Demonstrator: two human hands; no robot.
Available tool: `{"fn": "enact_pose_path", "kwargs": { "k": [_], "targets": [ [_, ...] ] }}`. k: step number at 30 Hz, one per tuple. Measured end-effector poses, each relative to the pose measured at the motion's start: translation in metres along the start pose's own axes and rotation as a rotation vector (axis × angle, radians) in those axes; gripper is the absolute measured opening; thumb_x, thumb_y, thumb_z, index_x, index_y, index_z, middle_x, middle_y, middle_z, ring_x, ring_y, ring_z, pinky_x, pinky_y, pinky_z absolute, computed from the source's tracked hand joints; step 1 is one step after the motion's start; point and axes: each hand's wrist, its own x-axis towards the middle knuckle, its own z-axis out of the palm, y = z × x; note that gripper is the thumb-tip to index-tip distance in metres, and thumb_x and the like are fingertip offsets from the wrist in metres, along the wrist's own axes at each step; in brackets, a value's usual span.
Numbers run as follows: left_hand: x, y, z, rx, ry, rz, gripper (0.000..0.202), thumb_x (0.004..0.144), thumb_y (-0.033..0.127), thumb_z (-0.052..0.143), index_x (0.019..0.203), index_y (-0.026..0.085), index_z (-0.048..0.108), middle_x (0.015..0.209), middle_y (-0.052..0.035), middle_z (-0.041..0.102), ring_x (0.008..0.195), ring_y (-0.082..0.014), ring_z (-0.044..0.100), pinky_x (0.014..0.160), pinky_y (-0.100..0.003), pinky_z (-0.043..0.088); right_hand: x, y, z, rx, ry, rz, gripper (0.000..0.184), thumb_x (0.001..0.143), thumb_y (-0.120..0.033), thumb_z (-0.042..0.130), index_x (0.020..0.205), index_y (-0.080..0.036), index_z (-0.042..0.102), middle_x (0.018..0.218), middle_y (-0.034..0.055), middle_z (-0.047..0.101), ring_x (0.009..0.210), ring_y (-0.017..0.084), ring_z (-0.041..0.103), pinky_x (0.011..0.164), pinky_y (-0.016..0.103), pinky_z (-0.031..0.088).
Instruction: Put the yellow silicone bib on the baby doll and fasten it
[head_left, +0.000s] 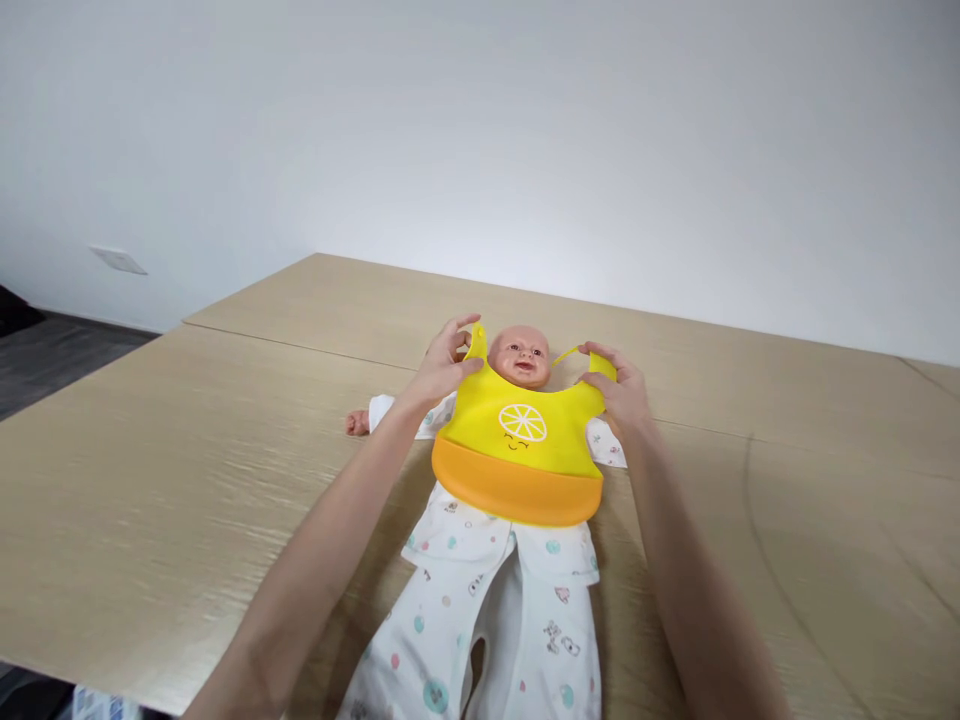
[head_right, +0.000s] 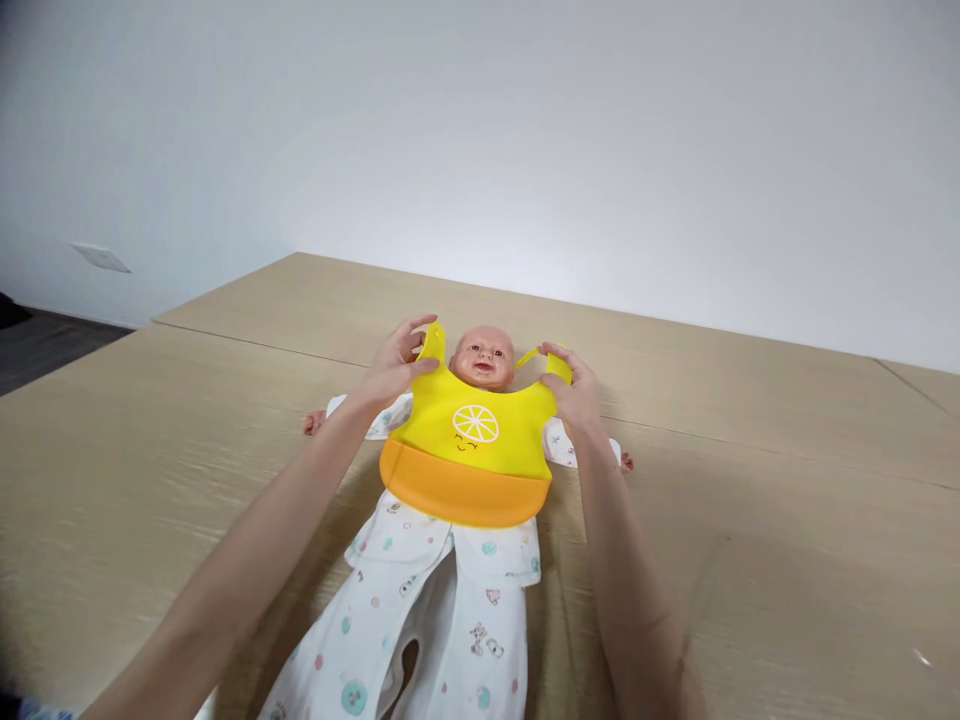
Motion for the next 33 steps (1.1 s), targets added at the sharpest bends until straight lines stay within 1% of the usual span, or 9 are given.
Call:
{"fn": "enact_pose_path", "kwargs": {
  "k": [3, 7, 10, 13, 16, 19, 24, 28, 33],
  "targets": [
    [0.002, -0.004, -0.001, -0.082, 0.049, -0.040, 0.078, 0.061, 0.015, 0.058, 0.132, 0.023, 0.029, 0.084, 0.0024, 0.055, 0.064, -0.0078, 0.053, 0.060, -0.020, 0.044, 0.002, 0.003, 0.002, 0.135, 0.022, -0.130, 0.043, 0.067, -0.022, 0.058, 0.109, -0.025, 0.053, 0.120, 0.0018, 0.048, 0.098, 0.012, 0.054, 0.073, 0.020, 0.047],
    [0.003, -0.009, -0.003, -0.097, 0.056, -0.118, 0.079, 0.059, 0.015, 0.059, 0.132, 0.022, 0.030, 0.090, -0.0003, 0.057, 0.067, -0.0097, 0.056, 0.062, -0.023, 0.046, 0.004, 0.003, 0.002, 0.290, 0.097, -0.174, 0.038, 0.065, -0.023, 0.063, 0.102, -0.023, 0.054, 0.104, 0.0022, 0.053, 0.095, 0.011, 0.054, 0.090, 0.026, 0.044],
    [0.005, -0.015, -0.005, -0.099, 0.047, -0.161, 0.075, 0.059, 0.016, 0.060, 0.130, 0.019, 0.036, 0.100, -0.0058, 0.058, 0.077, -0.0136, 0.058, 0.066, -0.025, 0.047, 0.004, 0.003, 0.002, 0.402, 0.190, -0.137, 0.039, 0.061, -0.022, 0.067, 0.098, -0.020, 0.055, 0.092, 0.0022, 0.053, 0.083, 0.010, 0.056, 0.081, 0.023, 0.047],
    [0.008, -0.022, -0.005, -0.073, 0.096, -0.224, 0.072, 0.058, 0.016, 0.061, 0.126, 0.015, 0.041, 0.102, -0.0088, 0.059, 0.081, -0.0166, 0.059, 0.066, -0.026, 0.047, 0.004, 0.006, 0.004, 0.413, 0.241, -0.092, 0.037, 0.061, -0.023, 0.067, 0.097, -0.019, 0.055, 0.094, 0.0032, 0.053, 0.074, 0.008, 0.055, 0.067, 0.020, 0.047],
    [0.010, -0.028, -0.004, -0.042, 0.139, -0.231, 0.063, 0.056, 0.015, 0.059, 0.118, 0.015, 0.050, 0.094, -0.0059, 0.061, 0.074, -0.0158, 0.058, 0.061, -0.024, 0.045, 0.005, 0.010, 0.007, 0.332, 0.283, -0.118, 0.034, 0.064, -0.026, 0.064, 0.096, -0.018, 0.056, 0.100, 0.0040, 0.054, 0.070, 0.008, 0.055, 0.061, 0.020, 0.046],
    [0.010, -0.031, -0.005, -0.064, 0.107, -0.171, 0.039, 0.057, 0.017, 0.057, 0.095, 0.013, 0.062, 0.080, -0.0023, 0.061, 0.066, -0.0141, 0.056, 0.056, -0.023, 0.042, 0.008, 0.013, 0.007, 0.218, 0.352, -0.176, 0.031, 0.064, -0.026, 0.062, 0.093, -0.016, 0.057, 0.099, 0.0046, 0.057, 0.064, 0.008, 0.055, 0.056, 0.021, 0.046],
    [0.009, -0.034, -0.006, -0.087, 0.072, -0.185, 0.024, 0.059, 0.022, 0.057, 0.080, 0.014, 0.065, 0.068, -0.0008, 0.060, 0.058, -0.0132, 0.053, 0.052, -0.022, 0.039, 0.014, 0.011, 0.002, 0.091, 0.394, -0.284, 0.028, 0.062, -0.014, 0.052, 0.089, -0.015, 0.060, 0.099, 0.0038, 0.058, 0.068, 0.007, 0.053, 0.052, 0.016, 0.043],
    [0.011, -0.033, -0.006, -0.082, 0.122, -0.226, 0.018, 0.059, 0.023, 0.058, 0.072, 0.014, 0.065, 0.064, -0.0004, 0.059, 0.055, -0.0127, 0.051, 0.050, -0.022, 0.037, 0.015, 0.007, -0.001, 0.181, 0.353, -0.269, 0.030, 0.062, -0.016, 0.057, 0.091, -0.016, 0.060, 0.101, 0.0038, 0.058, 0.074, 0.009, 0.054, 0.061, 0.019, 0.044],
    [0.011, -0.035, -0.005, -0.096, 0.172, -0.175, 0.017, 0.060, 0.024, 0.057, 0.072, 0.014, 0.063, 0.063, 0.0009, 0.057, 0.056, -0.0119, 0.050, 0.051, -0.021, 0.036, 0.022, 0.003, -0.005, 0.409, 0.337, -0.229, 0.019, 0.062, -0.026, 0.065, 0.069, -0.012, 0.053, 0.069, 0.0020, 0.055, 0.065, 0.010, 0.054, 0.063, 0.024, 0.046]
  ]
}}
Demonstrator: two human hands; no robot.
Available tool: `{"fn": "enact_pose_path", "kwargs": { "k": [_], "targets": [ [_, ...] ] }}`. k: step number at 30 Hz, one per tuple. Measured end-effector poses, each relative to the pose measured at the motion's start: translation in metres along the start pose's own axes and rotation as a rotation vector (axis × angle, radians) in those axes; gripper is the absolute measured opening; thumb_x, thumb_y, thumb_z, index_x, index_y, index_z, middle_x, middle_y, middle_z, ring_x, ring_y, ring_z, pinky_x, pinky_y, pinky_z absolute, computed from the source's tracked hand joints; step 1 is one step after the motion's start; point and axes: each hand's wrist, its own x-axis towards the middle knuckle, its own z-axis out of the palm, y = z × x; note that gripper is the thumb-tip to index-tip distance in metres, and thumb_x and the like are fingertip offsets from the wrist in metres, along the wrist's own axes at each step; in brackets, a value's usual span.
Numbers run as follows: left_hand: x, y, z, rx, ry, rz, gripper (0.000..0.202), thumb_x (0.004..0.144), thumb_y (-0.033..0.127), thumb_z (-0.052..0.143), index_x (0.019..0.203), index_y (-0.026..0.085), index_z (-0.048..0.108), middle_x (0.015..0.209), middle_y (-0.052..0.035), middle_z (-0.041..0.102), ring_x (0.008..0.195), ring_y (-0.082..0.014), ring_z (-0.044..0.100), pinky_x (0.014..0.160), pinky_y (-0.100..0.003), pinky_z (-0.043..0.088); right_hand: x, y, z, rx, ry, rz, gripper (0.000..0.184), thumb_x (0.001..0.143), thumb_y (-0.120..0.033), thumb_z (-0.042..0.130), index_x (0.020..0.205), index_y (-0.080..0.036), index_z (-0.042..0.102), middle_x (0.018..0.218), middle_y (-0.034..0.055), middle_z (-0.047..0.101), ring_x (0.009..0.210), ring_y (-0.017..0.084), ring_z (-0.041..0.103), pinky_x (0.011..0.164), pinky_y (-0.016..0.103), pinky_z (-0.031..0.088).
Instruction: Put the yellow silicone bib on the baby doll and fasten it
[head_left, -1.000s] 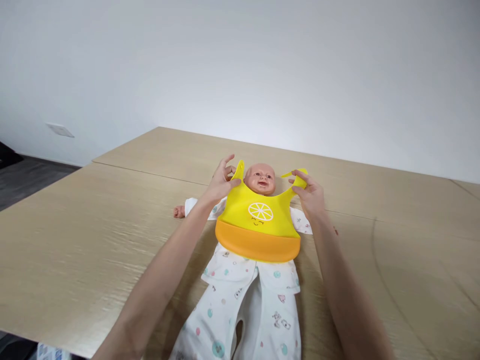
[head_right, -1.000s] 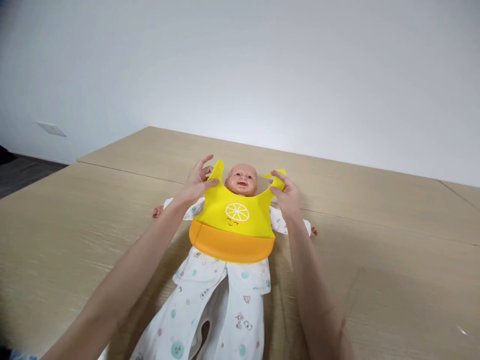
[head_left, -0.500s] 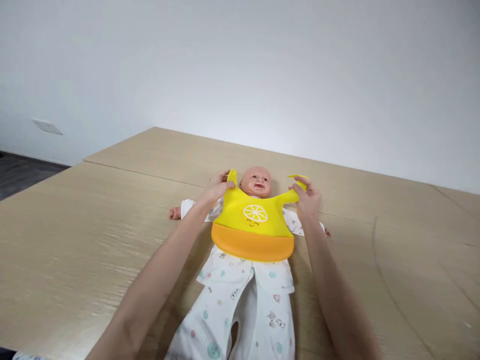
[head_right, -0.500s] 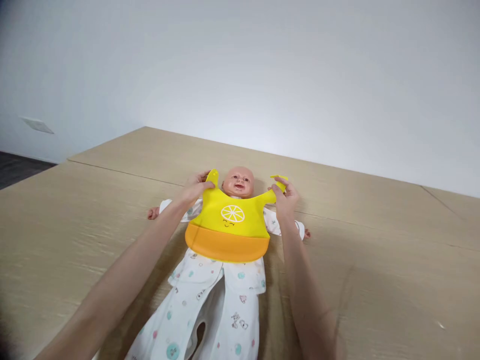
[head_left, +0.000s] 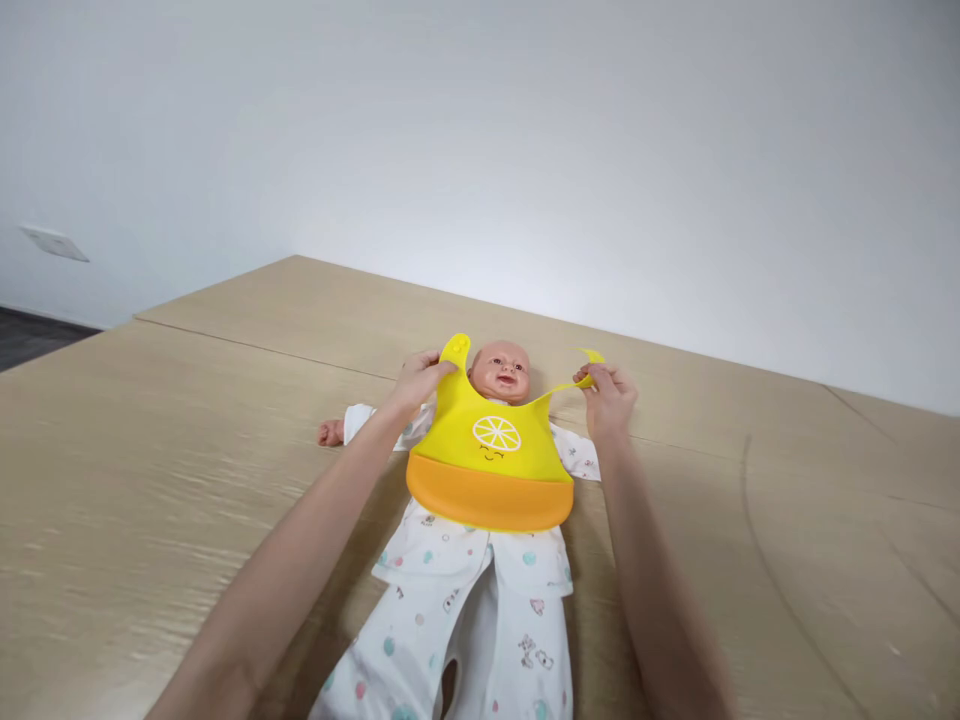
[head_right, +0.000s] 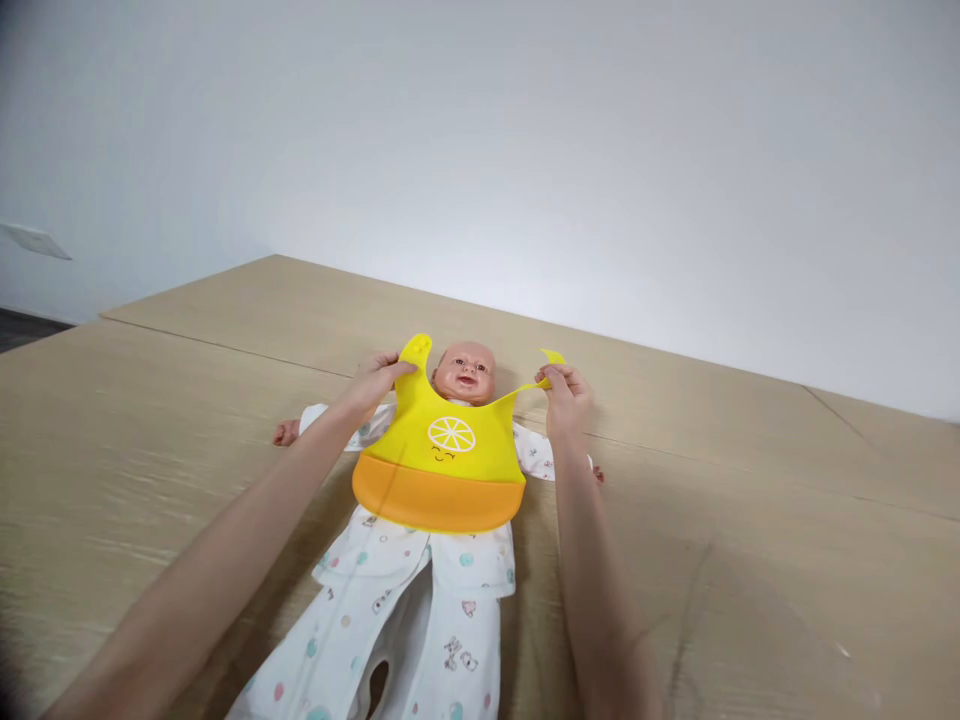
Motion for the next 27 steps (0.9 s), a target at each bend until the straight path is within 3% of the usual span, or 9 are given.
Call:
{"fn": "enact_pose_path", "kwargs": {
  "k": [4, 6, 11, 15, 18, 22, 27],
  "targets": [
    [0.000, -0.005, 0.005, -0.043, 0.047, -0.014, 0.016, 0.061, 0.026, 0.056, 0.072, 0.015, 0.061, 0.064, 0.0003, 0.058, 0.059, -0.0127, 0.052, 0.054, -0.022, 0.039, 0.012, -0.001, 0.003, -0.093, 0.072, 0.032, 0.033, 0.056, -0.028, 0.070, 0.082, -0.014, 0.055, 0.076, 0.0013, 0.056, 0.053, 0.008, 0.051, 0.047, 0.019, 0.039],
    [0.000, -0.007, 0.007, -0.077, 0.057, -0.055, 0.017, 0.061, 0.027, 0.057, 0.073, 0.015, 0.061, 0.067, -0.0009, 0.060, 0.061, -0.0135, 0.054, 0.054, -0.022, 0.040, 0.018, 0.001, 0.007, -0.120, 0.088, 0.029, 0.036, 0.058, -0.029, 0.068, 0.089, -0.015, 0.055, 0.084, 0.0027, 0.058, 0.051, 0.006, 0.049, 0.046, 0.019, 0.038],
    [-0.002, -0.008, 0.009, -0.158, 0.089, -0.182, 0.021, 0.058, 0.026, 0.061, 0.076, 0.016, 0.061, 0.071, -0.0022, 0.062, 0.060, -0.0138, 0.056, 0.052, -0.022, 0.041, 0.023, 0.016, 0.015, -0.086, -0.025, -0.080, 0.045, 0.070, -0.024, 0.055, 0.114, -0.018, 0.049, 0.121, 0.0077, 0.048, 0.084, 0.010, 0.057, 0.077, 0.025, 0.046],
    [-0.003, -0.010, 0.011, -0.200, 0.104, -0.240, 0.023, 0.059, 0.025, 0.060, 0.080, 0.018, 0.060, 0.069, -0.0008, 0.062, 0.054, -0.0126, 0.055, 0.048, -0.022, 0.040, 0.018, 0.029, 0.018, -0.164, -0.154, -0.114, 0.067, 0.068, -0.018, 0.054, 0.131, -0.030, 0.034, 0.140, 0.0030, 0.026, 0.110, 0.014, 0.048, 0.088, 0.026, 0.043],
    [-0.002, -0.016, 0.015, -0.250, 0.084, -0.267, 0.024, 0.060, 0.024, 0.060, 0.083, 0.017, 0.060, 0.067, -0.0010, 0.062, 0.053, -0.0130, 0.056, 0.047, -0.022, 0.040, 0.013, 0.041, 0.018, -0.278, -0.215, -0.123, 0.079, 0.065, -0.013, 0.054, 0.136, -0.032, 0.023, 0.144, 0.0023, 0.016, 0.117, 0.014, 0.042, 0.096, 0.026, 0.039],
    [0.003, -0.027, 0.016, -0.365, -0.004, -0.270, 0.029, 0.061, 0.023, 0.059, 0.089, 0.017, 0.059, 0.072, -0.0031, 0.065, 0.059, -0.0170, 0.060, 0.053, -0.026, 0.046, 0.007, 0.058, 0.021, -0.274, -0.206, 0.022, 0.083, 0.064, -0.014, 0.054, 0.138, -0.029, 0.018, 0.134, 0.0067, 0.035, 0.112, 0.015, 0.047, 0.089, 0.029, 0.045],
    [0.006, -0.029, 0.017, -0.382, 0.019, -0.320, 0.030, 0.061, 0.021, 0.059, 0.091, 0.019, 0.056, 0.074, -0.0026, 0.065, 0.062, -0.0186, 0.061, 0.057, -0.029, 0.048, 0.005, 0.071, 0.024, -0.128, -0.178, 0.138, 0.085, 0.063, -0.013, 0.054, 0.139, -0.027, 0.017, 0.116, 0.0072, 0.051, 0.103, 0.015, 0.053, 0.078, 0.024, 0.049]
  ]
}}
